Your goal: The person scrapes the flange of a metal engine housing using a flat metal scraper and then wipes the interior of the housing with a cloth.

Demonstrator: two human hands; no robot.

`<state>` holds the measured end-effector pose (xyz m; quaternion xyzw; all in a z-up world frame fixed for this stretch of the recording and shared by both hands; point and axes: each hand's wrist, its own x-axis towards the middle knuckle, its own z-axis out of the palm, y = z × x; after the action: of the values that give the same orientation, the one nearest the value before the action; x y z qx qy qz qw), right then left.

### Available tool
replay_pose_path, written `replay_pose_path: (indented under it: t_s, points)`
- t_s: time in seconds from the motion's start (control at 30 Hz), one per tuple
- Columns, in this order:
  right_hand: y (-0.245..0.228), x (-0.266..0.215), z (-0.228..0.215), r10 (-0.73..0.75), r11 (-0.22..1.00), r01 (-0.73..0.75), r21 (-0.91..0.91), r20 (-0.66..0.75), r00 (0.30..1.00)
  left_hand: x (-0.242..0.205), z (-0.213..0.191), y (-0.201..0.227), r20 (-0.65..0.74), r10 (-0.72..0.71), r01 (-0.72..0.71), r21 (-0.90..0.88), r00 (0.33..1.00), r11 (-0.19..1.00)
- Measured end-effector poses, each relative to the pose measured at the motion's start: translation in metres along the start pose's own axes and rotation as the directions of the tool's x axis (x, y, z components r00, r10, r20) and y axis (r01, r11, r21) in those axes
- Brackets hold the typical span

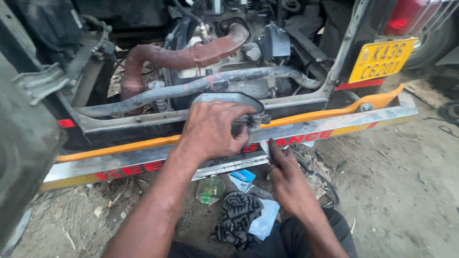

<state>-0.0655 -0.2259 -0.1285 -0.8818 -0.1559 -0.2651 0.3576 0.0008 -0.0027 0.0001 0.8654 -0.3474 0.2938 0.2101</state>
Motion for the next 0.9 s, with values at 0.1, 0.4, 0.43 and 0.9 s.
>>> replay_pose_path:
  t_s: [0.1,0.4,0.43,0.9]
  points:
    - [-0.033,0.005,0.0,0.158,0.986,-0.156,0.055,-0.039,0.987,0.0,-0.001,-0.003,0.014,0.043,-0.043,-0.031,0.999,0.999]
    - [-0.051,0.029,0.016,0.329,0.872,-0.248,0.422,-0.129,0.935,0.002,0.001,-0.002,0.052,0.029,-0.03,0.009,0.998,1.0]
    - [-0.048,0.029,0.017,0.271,0.867,-0.166,0.47,-0.165,0.948,0.001,0.001,-0.001,0.044,0.032,-0.032,0.003,0.999,0.999]
    - [-0.04,0.024,0.017,0.332,0.915,-0.286,0.286,-0.126,0.935,0.001,0.003,-0.003,0.068,0.012,-0.013,0.026,0.998,1.0]
